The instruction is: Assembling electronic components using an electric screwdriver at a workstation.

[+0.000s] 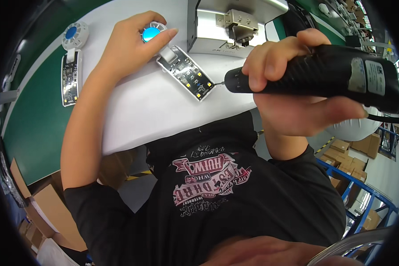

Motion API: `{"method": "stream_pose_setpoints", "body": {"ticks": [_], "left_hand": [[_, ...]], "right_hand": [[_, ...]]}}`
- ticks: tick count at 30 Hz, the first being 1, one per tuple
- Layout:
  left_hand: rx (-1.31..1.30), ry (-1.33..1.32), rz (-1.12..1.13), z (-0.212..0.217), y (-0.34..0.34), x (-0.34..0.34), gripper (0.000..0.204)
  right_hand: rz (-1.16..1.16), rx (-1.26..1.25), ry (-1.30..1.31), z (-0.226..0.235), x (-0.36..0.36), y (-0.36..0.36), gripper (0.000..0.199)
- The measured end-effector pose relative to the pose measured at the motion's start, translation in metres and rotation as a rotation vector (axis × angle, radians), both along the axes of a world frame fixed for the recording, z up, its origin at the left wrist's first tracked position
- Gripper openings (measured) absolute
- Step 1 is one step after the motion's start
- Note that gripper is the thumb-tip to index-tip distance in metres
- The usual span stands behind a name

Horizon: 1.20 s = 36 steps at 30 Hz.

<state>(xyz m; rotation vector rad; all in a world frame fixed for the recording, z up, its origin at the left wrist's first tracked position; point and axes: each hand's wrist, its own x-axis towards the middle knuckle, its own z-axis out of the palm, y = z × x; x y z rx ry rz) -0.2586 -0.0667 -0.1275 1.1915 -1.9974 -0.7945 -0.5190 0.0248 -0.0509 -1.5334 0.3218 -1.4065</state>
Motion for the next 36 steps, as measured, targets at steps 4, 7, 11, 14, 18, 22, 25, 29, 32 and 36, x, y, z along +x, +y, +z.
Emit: {"method": "stream_pose_setpoints", "body": {"ticks": [4,7,11,14,18,22,25,29,32,36], "left_hand": [[0.026,-0.087,-0.027,-0.002,0.000,-0.001,0.039],[-0.017,-0.096,-0.018,-0.006,0.000,0.000,0.040],[-0.065,-0.103,-0.021,-0.007,0.001,0.003,0.040],[-0.074,-0.088,-0.021,0.009,0.005,-0.001,0.037],[-0.060,-0.053,-0.019,0.020,0.007,-0.003,0.032],[-0.063,-0.058,-0.012,0.016,0.007,-0.002,0.032],[-0.076,-0.062,-0.007,0.013,0.005,-0.001,0.033],[-0.041,-0.073,0.003,0.014,0.005,-0.002,0.034],[-0.045,-0.114,0.025,0.014,0.001,-0.006,0.036],[-0.028,-0.081,-0.011,-0.013,-0.003,-0.002,0.040]], "right_hand": [[0.022,0.020,-0.001,-0.018,-0.006,-0.001,0.112],[0.039,0.013,0.007,-0.021,-0.007,-0.002,0.113],[0.052,0.033,-0.025,-0.018,0.003,0.008,0.111],[0.075,0.057,-0.094,-0.019,0.008,0.012,0.110],[0.121,0.017,-0.072,-0.026,0.010,0.010,0.107],[0.038,0.093,-0.083,-0.022,0.013,0.018,0.106],[0.047,0.072,-0.051,-0.021,0.013,0.017,0.108],[0.070,0.045,-0.030,-0.025,0.013,0.015,0.110],[0.101,0.001,-0.001,-0.026,0.016,0.009,0.110],[0.163,0.062,0.008,-0.032,0.018,0.010,0.109]]}}
